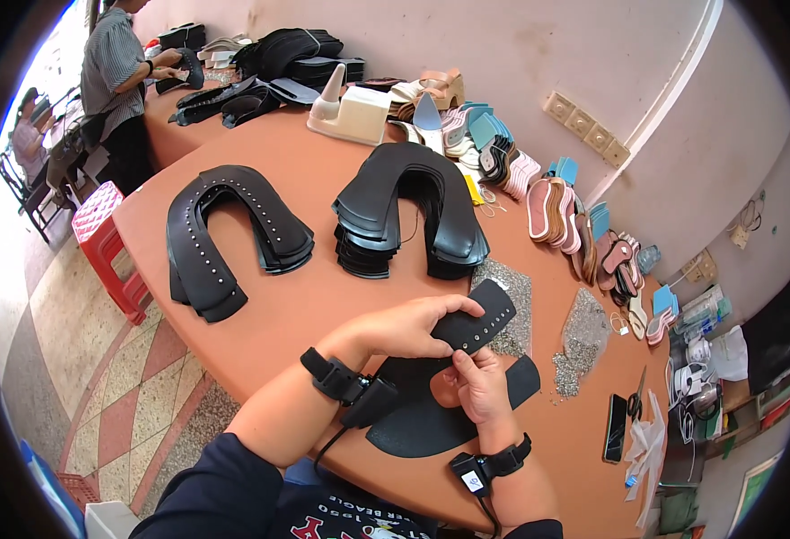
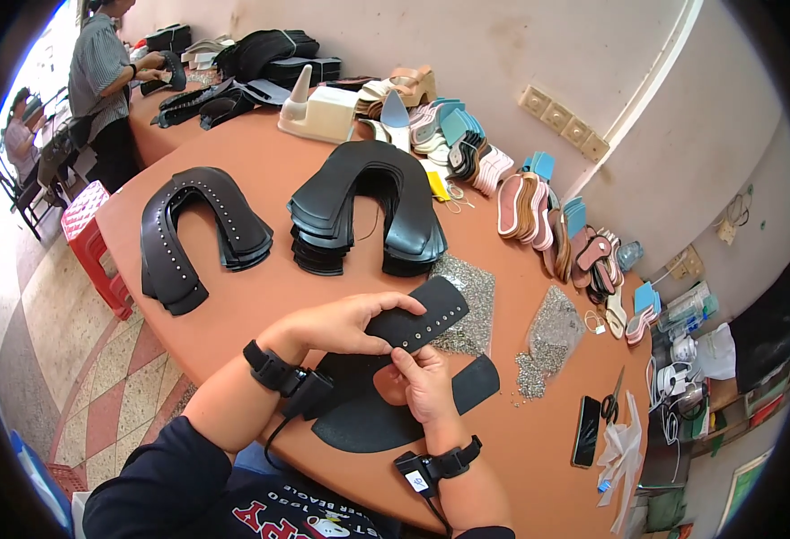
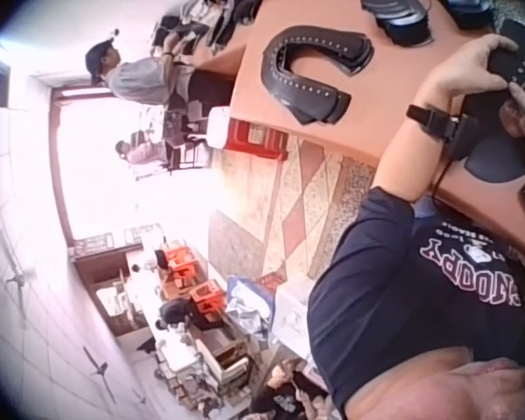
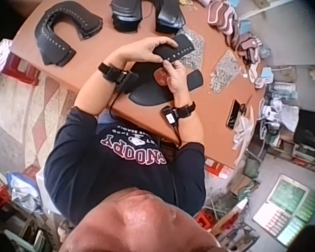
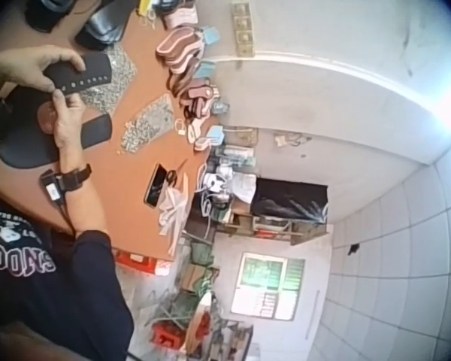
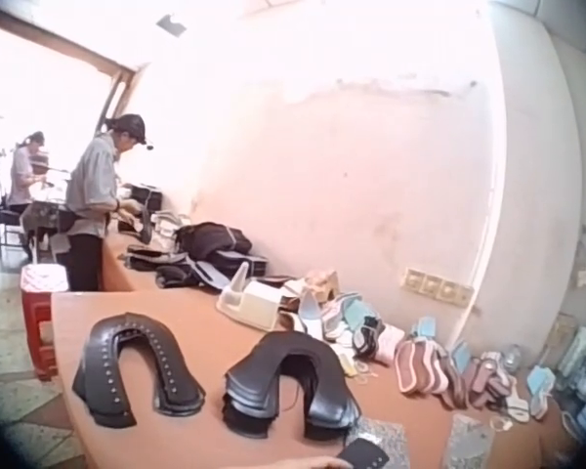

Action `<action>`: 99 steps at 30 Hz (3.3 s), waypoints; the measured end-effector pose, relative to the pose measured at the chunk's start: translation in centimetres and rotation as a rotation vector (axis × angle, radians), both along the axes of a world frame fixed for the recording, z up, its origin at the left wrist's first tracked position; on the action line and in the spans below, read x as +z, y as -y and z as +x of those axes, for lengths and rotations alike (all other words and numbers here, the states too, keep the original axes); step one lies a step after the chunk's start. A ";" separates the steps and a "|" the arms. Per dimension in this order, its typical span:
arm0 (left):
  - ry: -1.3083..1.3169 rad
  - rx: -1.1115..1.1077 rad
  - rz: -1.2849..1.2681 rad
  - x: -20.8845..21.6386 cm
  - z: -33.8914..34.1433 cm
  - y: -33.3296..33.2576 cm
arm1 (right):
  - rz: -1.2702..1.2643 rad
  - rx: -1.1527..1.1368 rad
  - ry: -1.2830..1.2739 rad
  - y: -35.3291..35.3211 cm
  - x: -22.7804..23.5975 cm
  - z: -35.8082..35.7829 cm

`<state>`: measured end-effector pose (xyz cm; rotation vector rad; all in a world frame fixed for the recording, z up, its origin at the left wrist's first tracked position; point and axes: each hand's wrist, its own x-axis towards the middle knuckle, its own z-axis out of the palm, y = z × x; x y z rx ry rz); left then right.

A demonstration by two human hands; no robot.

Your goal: Manually inserting metal grommets or studs into pre-punched holes of a black leather shoe upper component.

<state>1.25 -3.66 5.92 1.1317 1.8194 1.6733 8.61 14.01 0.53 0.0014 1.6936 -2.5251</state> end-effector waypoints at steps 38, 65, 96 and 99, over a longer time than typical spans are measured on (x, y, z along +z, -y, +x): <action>-0.231 0.112 -0.030 -2.0 -0.1 -0.9 | 1.798 0.630 -0.361 -14.0 12.1 12.0; -0.218 0.134 -0.105 -1.9 -0.9 -0.6 | 1.474 0.808 -0.335 -13.6 8.6 11.1; -0.240 0.159 -0.101 -2.1 -0.9 -0.5 | 1.283 0.740 -0.368 -8.9 10.7 5.4; -0.263 0.153 -0.055 -2.2 -1.1 -0.5 | 1.269 0.729 -0.373 -8.4 10.9 4.6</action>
